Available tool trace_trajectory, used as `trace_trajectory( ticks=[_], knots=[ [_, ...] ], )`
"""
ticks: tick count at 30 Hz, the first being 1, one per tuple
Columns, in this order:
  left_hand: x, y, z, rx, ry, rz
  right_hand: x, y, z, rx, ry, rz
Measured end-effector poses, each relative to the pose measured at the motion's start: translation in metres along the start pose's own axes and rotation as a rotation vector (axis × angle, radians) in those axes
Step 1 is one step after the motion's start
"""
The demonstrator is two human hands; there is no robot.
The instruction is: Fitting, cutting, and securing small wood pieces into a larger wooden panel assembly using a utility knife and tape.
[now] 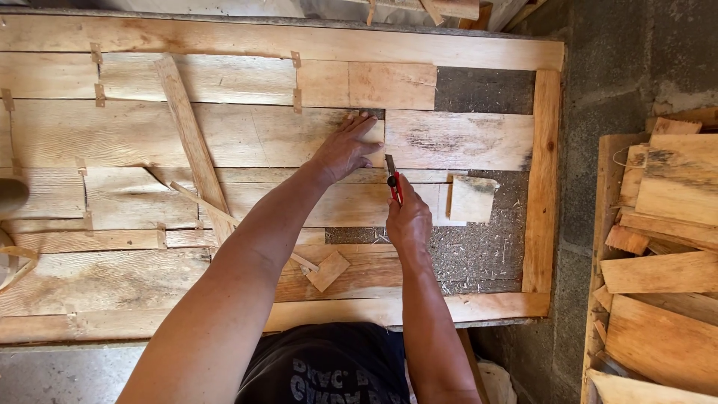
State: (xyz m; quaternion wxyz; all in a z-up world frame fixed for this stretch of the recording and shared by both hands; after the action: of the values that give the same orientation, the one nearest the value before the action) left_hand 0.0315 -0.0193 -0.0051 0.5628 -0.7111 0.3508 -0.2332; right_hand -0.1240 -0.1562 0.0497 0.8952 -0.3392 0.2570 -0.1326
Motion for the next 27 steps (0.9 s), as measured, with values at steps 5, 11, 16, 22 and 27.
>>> trace_trajectory(
  ticks=[5,11,16,22,27],
  knots=[
    [0.000,-0.001,-0.001,-0.010,0.013,-0.027,-0.003,0.002,0.002,0.039,-0.091,-0.041],
    [-0.001,0.005,0.000,0.012,0.024,-0.016,-0.007,0.004,0.022,-0.178,-0.126,0.008],
    [0.001,0.006,-0.001,0.032,0.030,-0.016,-0.005,0.022,0.012,-0.354,-0.162,0.046],
    [0.002,0.001,-0.003,0.073,0.031,0.049,-0.001,0.042,-0.006,-0.548,-0.297,0.022],
    [0.001,-0.006,-0.007,0.086,0.048,0.095,-0.004,0.043,0.004,-0.686,-0.343,0.051]
  ],
)
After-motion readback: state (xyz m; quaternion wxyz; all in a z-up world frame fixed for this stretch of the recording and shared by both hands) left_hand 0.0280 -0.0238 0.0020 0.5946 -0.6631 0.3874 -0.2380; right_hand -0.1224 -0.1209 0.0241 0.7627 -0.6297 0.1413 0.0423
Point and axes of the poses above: each hand's wrist, its own x-axis towards the middle knuckle, its own y-axis out of the palm, z = x × y, the point moved 4 cm from there along x, towards the middle knuckle, and after that the axes turned 15 degrees about x, right-handed, at the moved point
